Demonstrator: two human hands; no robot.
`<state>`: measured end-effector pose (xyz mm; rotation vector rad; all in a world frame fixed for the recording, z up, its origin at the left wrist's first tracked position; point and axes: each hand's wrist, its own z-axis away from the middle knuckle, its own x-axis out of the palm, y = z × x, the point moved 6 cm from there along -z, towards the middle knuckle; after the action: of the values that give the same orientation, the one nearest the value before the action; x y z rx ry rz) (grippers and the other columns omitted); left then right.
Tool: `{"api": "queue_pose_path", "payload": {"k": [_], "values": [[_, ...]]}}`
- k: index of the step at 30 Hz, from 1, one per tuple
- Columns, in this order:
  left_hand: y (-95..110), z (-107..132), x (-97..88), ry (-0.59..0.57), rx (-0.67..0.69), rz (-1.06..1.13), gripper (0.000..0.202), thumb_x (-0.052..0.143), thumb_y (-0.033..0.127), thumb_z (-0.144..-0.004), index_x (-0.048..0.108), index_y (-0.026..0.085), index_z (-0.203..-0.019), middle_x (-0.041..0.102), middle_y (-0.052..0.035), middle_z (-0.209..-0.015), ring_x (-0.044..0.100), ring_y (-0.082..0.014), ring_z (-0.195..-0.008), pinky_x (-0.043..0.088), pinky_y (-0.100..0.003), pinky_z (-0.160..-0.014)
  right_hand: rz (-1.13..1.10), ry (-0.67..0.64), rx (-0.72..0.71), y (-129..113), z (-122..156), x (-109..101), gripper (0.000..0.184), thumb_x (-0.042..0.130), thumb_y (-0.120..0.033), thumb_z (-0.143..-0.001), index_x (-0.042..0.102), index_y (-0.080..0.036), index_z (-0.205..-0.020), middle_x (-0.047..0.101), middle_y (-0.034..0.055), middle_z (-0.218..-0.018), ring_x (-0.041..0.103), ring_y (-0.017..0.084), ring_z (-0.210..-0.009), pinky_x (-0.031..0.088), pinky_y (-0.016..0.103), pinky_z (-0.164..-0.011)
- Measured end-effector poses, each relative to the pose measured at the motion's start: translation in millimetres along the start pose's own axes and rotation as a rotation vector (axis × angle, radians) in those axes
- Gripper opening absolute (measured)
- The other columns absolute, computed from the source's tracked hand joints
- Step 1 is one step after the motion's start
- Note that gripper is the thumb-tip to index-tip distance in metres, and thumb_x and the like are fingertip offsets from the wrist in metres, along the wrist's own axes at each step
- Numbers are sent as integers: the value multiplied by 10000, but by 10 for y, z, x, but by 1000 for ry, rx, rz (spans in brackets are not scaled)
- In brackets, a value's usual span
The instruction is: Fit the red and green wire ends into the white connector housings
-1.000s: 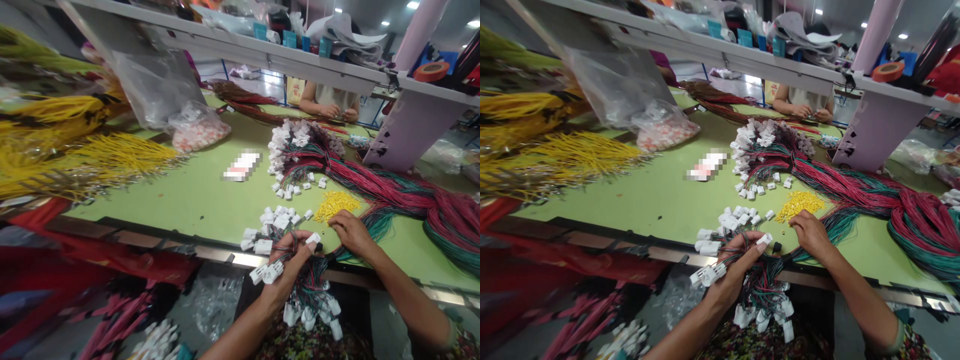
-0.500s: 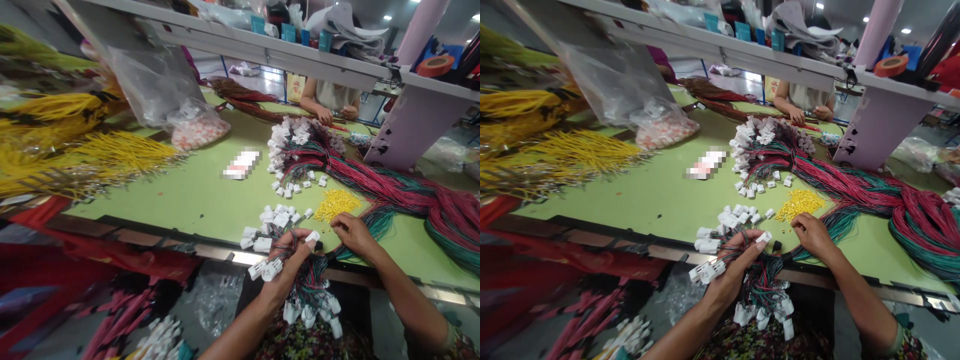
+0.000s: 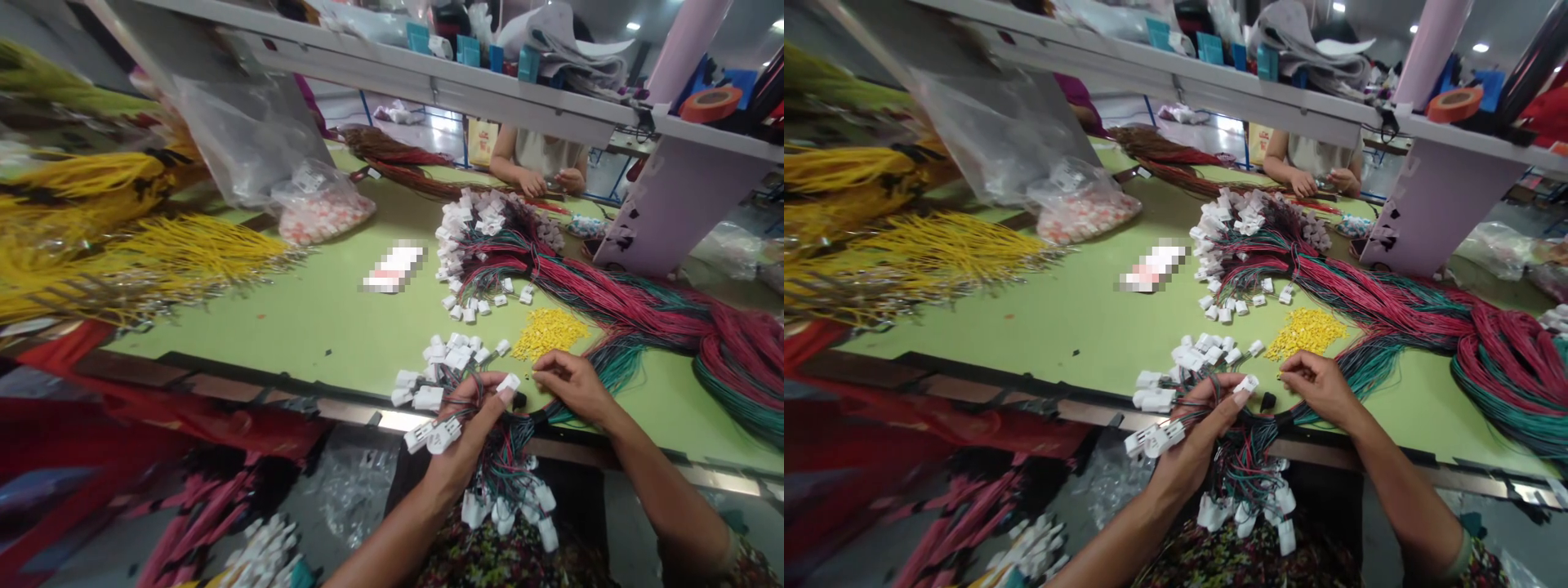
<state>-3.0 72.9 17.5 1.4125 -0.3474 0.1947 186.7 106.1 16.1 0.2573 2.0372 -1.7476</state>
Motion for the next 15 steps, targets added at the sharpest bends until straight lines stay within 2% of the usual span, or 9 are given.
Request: {"api": "queue_pose_path", "payload": {"k": [4, 6, 10, 15], "values": [[30, -11, 14, -11, 10, 4, 246, 760, 399, -839, 713, 193, -967, 620, 18, -664, 455, -103, -550, 411, -236, -532, -405, -30, 157, -84, 109, 132, 312, 806, -459, -820, 702, -187, -931, 734, 15, -755, 715, 162, -664, 554, 262, -601], [28, -16, 19, -17, 3, 3, 261, 759, 404, -840, 708, 187, -975, 564, 42, -613, 390, -85, -512, 325, -217, -490, -464, 18, 137, -169, 156, 161, 301, 825, -457, -804, 719, -193, -903, 729, 8, -753, 706, 153, -667, 564, 268, -635], [14, -20, 45, -49, -6, -5, 278, 761, 412, -839, 704, 181, -983, 517, 61, -596, 346, -71, -497, 269, -205, -479, -356, 183, -34, -330, 232, 144, 166, 799, -369, -843, 748, -213, -870, 708, 8, -838, 681, 153, -785, 554, 266, -726], [9, -9, 58, -55, -11, -14, 294, 765, 427, -833, 704, 178, -976, 520, 57, -605, 354, -76, -501, 272, -207, -479, -109, 283, -172, -432, 315, 151, 51, 689, -240, -931, 737, -222, -927, 700, 15, -845, 653, 147, -757, 511, 242, -655]]}}
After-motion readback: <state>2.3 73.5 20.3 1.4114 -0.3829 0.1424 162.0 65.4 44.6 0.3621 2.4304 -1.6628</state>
